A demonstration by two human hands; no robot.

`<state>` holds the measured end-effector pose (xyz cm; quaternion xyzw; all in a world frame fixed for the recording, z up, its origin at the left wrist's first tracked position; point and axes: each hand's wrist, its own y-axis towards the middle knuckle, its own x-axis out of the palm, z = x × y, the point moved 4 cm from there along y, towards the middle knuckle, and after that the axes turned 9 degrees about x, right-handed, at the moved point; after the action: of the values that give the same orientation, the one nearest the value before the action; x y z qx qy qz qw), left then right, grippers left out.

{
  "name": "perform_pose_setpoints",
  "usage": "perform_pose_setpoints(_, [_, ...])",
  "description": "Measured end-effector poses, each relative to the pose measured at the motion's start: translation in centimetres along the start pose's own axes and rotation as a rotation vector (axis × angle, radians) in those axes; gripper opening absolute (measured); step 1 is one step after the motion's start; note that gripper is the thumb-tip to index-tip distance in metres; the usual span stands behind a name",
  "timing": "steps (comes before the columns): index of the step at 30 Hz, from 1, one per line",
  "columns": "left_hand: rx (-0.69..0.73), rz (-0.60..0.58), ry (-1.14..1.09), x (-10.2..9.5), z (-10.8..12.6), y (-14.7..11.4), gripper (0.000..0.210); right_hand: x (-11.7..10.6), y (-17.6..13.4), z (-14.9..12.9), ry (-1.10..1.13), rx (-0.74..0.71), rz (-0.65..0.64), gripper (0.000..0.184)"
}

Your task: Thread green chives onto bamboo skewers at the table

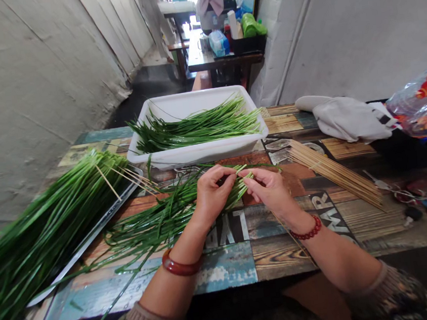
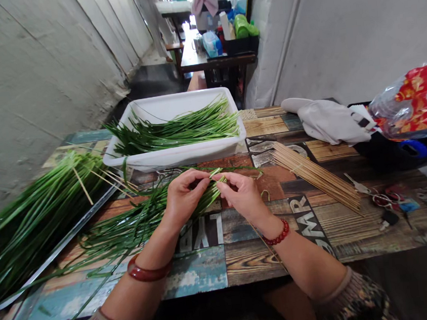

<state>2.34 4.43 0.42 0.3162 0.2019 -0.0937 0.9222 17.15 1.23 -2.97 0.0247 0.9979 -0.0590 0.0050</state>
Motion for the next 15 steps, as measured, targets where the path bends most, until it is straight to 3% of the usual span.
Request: perform_pose_setpoints(15, [0.089,-0.015,0.041,-0.08,0.43,-0.04,0.012,0.12,0.03,0.10,0.012,-0.026,-0.007,0.023])
